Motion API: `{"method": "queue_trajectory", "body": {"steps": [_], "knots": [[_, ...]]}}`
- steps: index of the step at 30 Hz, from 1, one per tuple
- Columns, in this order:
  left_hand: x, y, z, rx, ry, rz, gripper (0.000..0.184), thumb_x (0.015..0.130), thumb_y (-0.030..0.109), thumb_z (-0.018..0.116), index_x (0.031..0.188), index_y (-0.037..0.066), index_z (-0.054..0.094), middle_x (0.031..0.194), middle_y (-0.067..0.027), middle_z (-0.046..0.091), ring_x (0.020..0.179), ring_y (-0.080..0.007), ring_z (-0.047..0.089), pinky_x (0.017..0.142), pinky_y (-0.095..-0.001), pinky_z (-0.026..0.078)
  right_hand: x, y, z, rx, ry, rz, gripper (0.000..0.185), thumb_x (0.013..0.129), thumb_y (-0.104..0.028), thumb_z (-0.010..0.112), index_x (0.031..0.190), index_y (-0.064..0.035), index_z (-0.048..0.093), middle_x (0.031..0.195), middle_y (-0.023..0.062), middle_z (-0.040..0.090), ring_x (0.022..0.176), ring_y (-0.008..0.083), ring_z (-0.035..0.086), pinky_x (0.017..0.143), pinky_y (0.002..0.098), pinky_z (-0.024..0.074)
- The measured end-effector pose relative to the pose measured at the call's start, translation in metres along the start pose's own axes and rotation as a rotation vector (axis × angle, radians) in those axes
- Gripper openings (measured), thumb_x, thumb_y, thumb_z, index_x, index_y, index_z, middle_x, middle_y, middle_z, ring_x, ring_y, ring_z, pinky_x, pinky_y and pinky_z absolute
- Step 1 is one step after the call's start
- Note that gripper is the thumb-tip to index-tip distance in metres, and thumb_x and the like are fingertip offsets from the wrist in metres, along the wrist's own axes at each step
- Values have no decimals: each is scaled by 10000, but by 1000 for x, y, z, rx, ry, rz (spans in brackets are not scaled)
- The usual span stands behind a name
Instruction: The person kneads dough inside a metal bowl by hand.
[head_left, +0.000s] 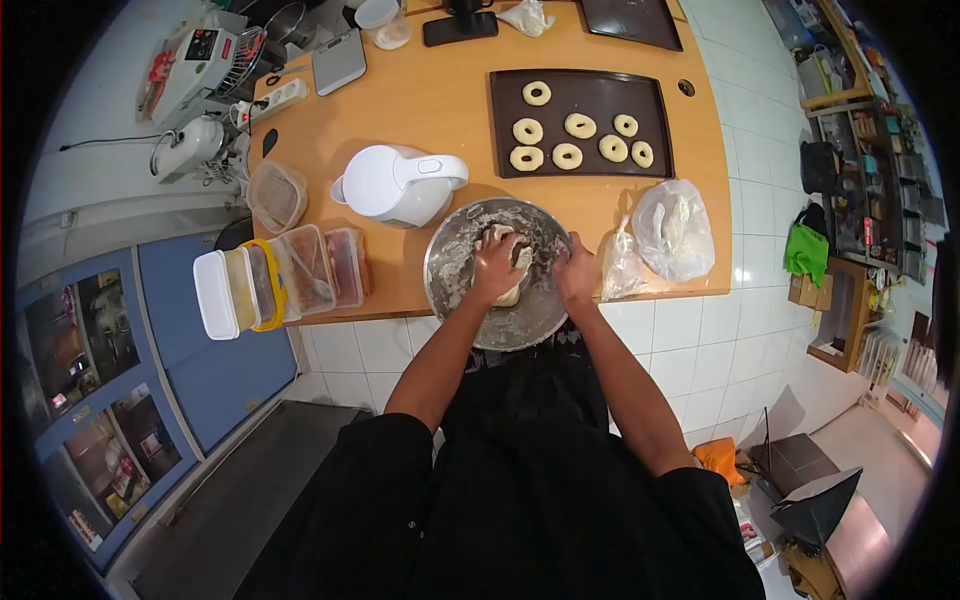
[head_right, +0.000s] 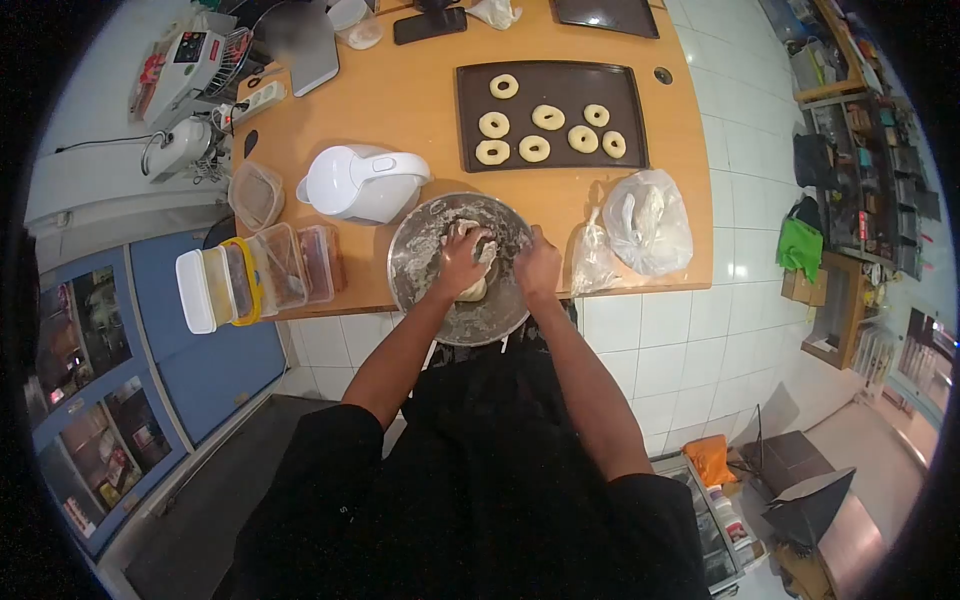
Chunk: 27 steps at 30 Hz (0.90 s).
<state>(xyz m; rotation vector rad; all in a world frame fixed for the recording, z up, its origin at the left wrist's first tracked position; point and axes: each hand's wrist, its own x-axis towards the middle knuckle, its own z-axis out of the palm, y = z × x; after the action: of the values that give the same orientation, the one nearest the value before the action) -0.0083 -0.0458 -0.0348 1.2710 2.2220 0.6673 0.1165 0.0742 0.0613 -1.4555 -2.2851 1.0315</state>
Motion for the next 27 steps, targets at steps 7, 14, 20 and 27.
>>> {"method": "queue_trajectory", "body": {"steps": [7,14,20,27], "knots": [[-35,54,-36,275,-265,23,639,828,364,615,1389,145,402,1422,-224,367,1310,-440,348,1063,-595,260,15,13,-3,17,-29,-34,286,808,-42,539,1092,-17,562,825,280,647,788,449,632,708,499,496],[-33,68,-42,256,-288,-30,490,814,76,563,1298,107,500,1318,-214,476,1331,-407,363,993,-568,402,32,19,-5,282,-30,-61,346,856,-83,563,1196,-24,530,1002,278,642,967,434,617,833,457,488],[-21,67,-32,83,-201,-71,604,694,-17,646,1275,52,494,1276,-244,511,1215,-443,467,916,-518,467,-8,34,0,195,75,48,364,832,-63,566,1189,-8,527,985,266,650,957,432,623,810,455,489],[-40,57,-51,83,-139,91,504,689,146,668,1178,71,573,1170,-213,573,1194,-392,501,953,-537,432,-3,19,-12,166,73,38,291,796,9,524,1083,-6,572,874,265,658,872,443,634,730,465,491]]}}
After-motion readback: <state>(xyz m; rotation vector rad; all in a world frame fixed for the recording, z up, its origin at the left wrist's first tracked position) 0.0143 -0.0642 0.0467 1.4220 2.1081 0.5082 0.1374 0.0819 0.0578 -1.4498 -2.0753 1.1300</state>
